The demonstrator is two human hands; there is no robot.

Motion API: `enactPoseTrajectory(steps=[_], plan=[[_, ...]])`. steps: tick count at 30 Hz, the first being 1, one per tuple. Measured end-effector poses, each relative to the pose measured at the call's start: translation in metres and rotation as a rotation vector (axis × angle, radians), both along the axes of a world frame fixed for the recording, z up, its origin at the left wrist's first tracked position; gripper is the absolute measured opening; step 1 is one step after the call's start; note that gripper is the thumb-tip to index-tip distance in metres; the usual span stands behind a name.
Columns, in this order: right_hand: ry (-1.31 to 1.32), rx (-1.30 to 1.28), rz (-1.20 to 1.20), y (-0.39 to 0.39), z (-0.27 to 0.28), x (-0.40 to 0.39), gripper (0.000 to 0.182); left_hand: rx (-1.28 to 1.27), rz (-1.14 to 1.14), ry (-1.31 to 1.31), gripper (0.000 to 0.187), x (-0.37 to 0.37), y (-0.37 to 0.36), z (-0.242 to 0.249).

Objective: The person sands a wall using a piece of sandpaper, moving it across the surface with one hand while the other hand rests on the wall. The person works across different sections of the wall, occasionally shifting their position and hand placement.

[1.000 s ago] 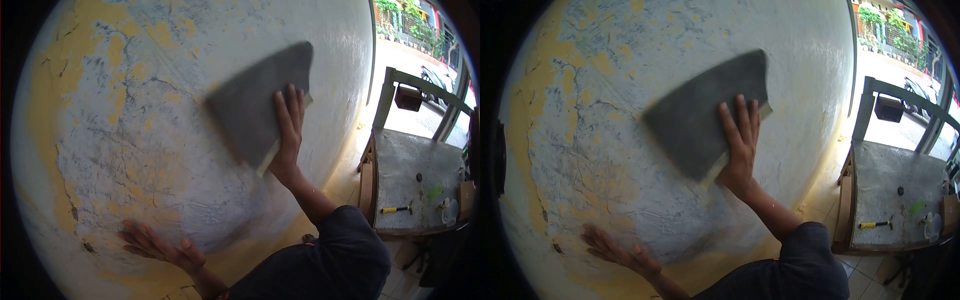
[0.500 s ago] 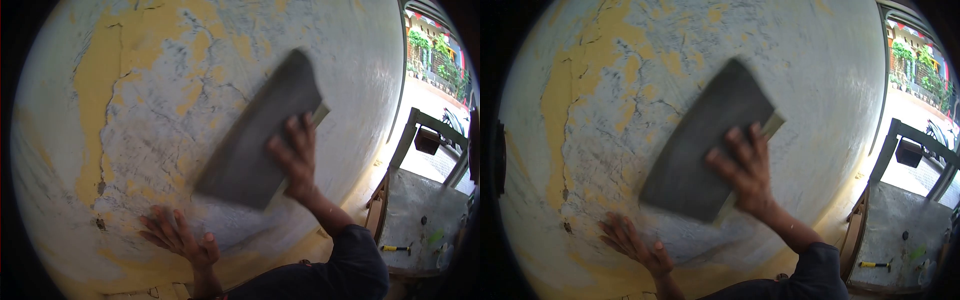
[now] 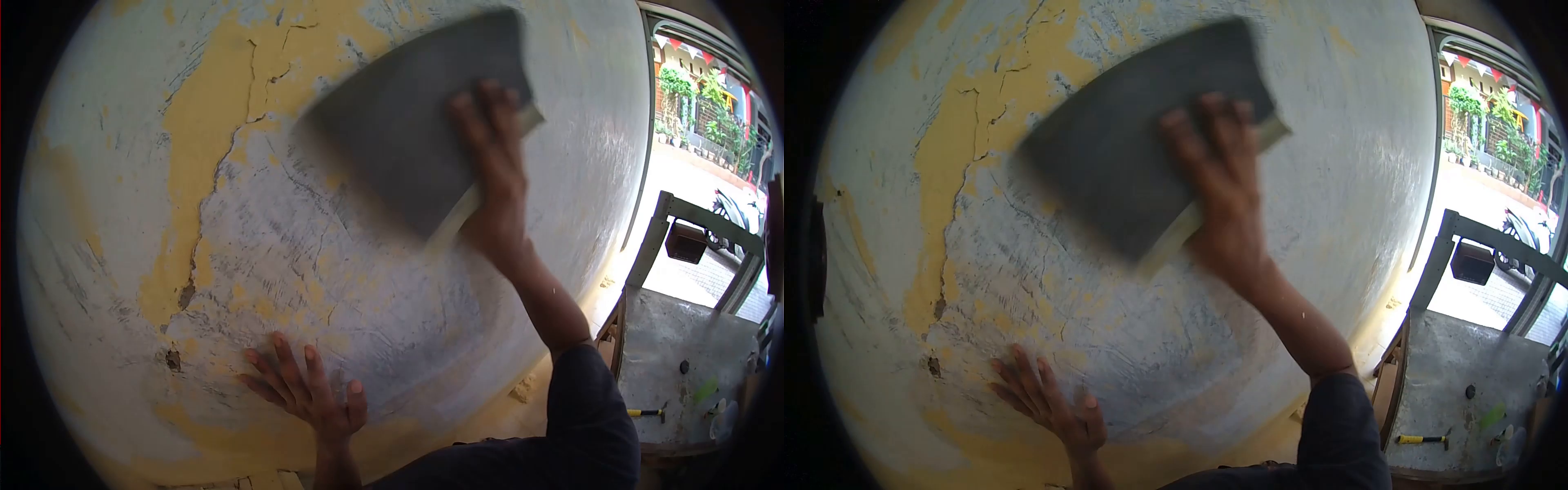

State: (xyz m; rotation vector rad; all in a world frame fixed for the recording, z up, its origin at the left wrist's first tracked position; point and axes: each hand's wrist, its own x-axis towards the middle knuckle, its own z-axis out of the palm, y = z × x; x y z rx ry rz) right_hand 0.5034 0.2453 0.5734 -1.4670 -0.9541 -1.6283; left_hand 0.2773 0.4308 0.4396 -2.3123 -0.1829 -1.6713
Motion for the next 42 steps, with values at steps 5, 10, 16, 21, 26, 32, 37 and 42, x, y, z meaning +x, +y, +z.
enactPoseTrajectory(steps=[5,10,16,21,26,32,37,42], plan=[[-0.045,0.081,0.07,-0.015,0.048,0.016,0.066,-0.003,-0.061,-0.006,0.066,0.001,0.001,0.002],[-0.157,-0.141,0.013,0.012,0.041,-0.009,0.072,-0.033,-0.127,0.03,0.066,-0.003,0.004,0.0],[-0.009,0.204,-0.021,-0.006,0.098,0.035,0.071,-0.043,-0.17,0.065,0.064,-0.008,0.003,0.0],[-0.172,-0.153,0.004,0.007,0.112,-0.014,0.065,-0.052,-0.225,0.066,0.063,-0.01,0.007,-0.002],[-0.02,0.178,-0.028,-0.012,0.15,0.042,0.075,-0.049,-0.304,0.069,0.063,-0.015,0.011,-0.005],[-0.157,0.058,-0.039,-0.017,0.147,0.035,0.076,-0.088,-0.578,-0.053,0.063,-0.021,0.021,-0.019],[0.023,0.129,-0.07,-0.018,0.128,0.028,0.073,-0.099,-0.632,-0.141,0.061,-0.032,0.026,-0.02],[0.207,0.292,0.01,-0.048,0.133,0.077,0.085,-0.102,-0.641,-0.13,0.06,-0.034,0.033,-0.025]])
